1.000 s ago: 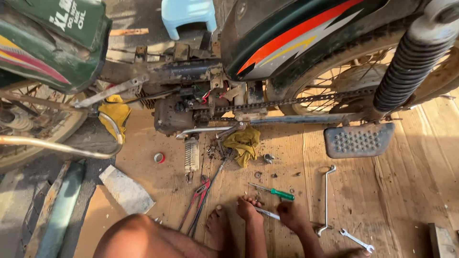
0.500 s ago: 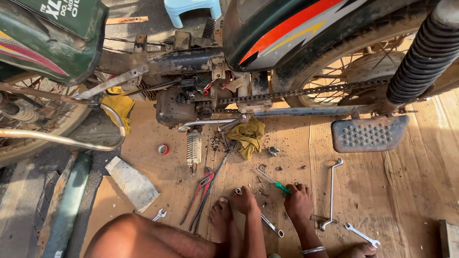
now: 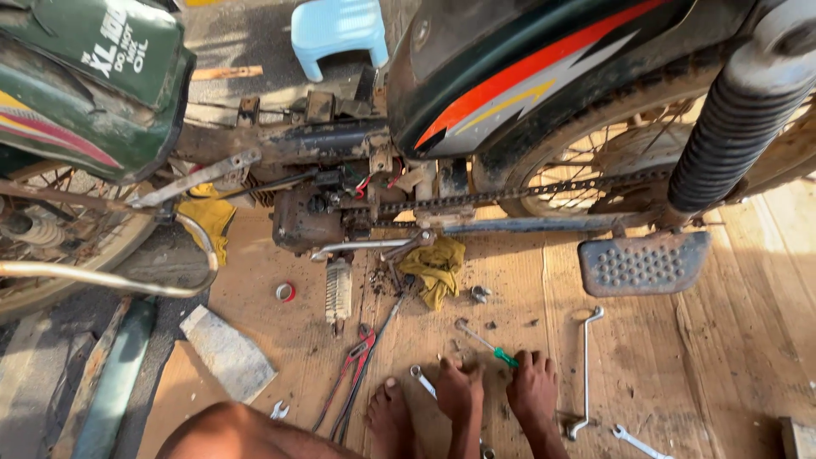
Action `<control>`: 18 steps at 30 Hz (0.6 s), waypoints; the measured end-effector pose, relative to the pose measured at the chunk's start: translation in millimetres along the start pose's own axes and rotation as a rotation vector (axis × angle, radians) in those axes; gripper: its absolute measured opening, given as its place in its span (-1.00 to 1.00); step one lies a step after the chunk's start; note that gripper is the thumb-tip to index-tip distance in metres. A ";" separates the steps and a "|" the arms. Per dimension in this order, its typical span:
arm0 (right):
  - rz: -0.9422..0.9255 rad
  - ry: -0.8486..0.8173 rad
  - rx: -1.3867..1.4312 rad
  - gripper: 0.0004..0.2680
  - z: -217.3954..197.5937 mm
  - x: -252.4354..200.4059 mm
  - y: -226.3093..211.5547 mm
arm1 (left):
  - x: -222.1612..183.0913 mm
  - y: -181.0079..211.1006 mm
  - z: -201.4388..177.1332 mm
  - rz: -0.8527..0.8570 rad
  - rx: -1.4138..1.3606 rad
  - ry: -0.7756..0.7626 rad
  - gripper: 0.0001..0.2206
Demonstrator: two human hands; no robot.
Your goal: The person repairs a motorcycle chain and rear sprocket area. They use a wrench to loosen and turn a bolt near the chain, work on components near the engine, then hold and use a screwdriver while seated on the ground beside the motorcycle.
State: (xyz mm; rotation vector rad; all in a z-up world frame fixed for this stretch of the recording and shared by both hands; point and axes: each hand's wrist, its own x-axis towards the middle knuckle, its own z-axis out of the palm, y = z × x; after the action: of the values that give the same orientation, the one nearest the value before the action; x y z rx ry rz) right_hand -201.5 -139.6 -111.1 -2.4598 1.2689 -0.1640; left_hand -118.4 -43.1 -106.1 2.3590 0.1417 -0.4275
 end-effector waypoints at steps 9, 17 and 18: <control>0.021 -0.081 0.032 -0.71 -8.5 4.8 14.7 | 14.9 -20.9 13.2 0.156 0.048 0.043 -0.66; -0.036 -0.033 0.090 -0.75 17.7 5.5 29.3 | 15.8 -32.8 26.0 0.185 0.009 0.046 -0.78; -0.043 -0.053 0.066 -0.76 17.2 6.0 27.2 | 19.1 -32.8 27.1 0.193 -0.020 0.042 -0.81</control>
State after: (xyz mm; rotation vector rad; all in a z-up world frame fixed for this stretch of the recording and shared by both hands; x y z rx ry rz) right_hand -214.2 -154.2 -137.5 -2.4199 1.1704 -0.1482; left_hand -114.9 -37.9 -152.4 2.3359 -0.0618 -0.2822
